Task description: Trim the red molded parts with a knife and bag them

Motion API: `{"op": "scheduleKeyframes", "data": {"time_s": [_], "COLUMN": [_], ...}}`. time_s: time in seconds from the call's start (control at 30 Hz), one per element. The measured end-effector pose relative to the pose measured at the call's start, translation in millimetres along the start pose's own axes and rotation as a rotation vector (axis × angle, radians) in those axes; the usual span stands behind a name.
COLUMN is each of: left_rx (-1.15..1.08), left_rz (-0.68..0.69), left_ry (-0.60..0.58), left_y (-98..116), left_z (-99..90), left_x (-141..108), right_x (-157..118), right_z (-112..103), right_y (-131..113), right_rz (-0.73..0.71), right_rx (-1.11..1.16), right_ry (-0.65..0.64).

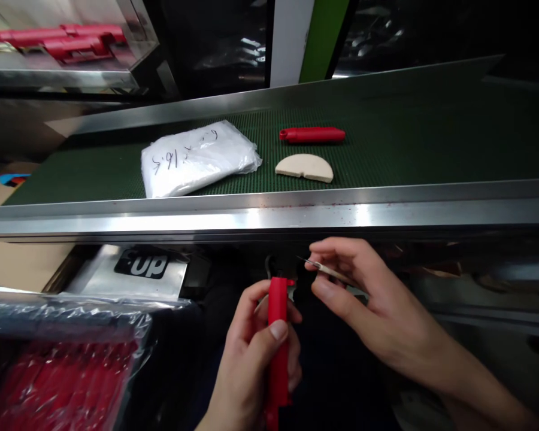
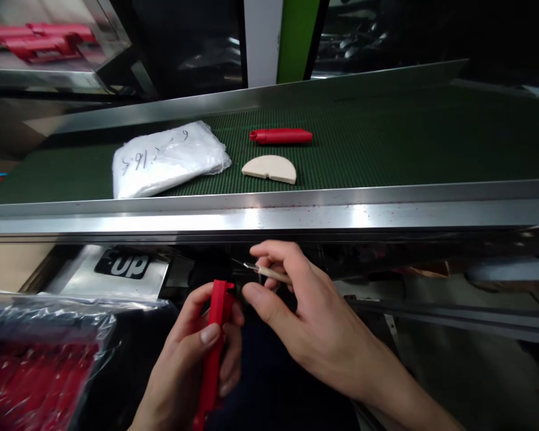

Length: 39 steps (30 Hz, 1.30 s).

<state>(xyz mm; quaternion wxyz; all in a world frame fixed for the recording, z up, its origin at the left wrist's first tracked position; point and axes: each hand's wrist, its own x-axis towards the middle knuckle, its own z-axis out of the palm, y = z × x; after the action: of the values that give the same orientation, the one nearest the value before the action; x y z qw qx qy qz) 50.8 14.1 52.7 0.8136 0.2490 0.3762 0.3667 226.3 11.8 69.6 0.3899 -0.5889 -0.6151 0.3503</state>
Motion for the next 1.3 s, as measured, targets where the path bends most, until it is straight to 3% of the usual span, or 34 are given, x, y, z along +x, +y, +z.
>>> {"op": "scheduleKeyframes", "data": {"time_s": [0.17, 0.27, 0.5, 0.87, 1.07, 1.3], "left_rx": [-0.023, -0.027, -0.062, -0.079, -0.070, -0.068], "left_rz": [-0.042, -0.035, 0.035, 0.012, 0.013, -0.017], "left_ry": [0.113, 0.168, 0.096, 0.066, 0.083, 0.109], "left_y": [3.8, 4.8, 5.3, 3.1, 2.6, 9.2], "left_z": [0.3, 3.2, 6.0, 1.8, 1.9, 6.5], "left_x": [-5.6, -7.8, -7.9, -8.5, -8.4, -6.8], "right_x": [-4.9, -5.5, -6.1, -8.5, -7.8, -13.0], "right_z": [0.1, 2.0, -0.3, -0.1, 1.4, 2.7], "right_y": [-9.9, -11.5, -10.9, -9.1, -9.5, -12.3], "right_rz": [-0.410, -0.506, -0.559, -0.563, -0.564, -0.595], "right_rx": [-0.295, -0.432, -0.506, -0.532, -0.537, -0.511], "right_ry": [0.035, 0.066, 0.012, 0.012, 0.018, -0.061]}}
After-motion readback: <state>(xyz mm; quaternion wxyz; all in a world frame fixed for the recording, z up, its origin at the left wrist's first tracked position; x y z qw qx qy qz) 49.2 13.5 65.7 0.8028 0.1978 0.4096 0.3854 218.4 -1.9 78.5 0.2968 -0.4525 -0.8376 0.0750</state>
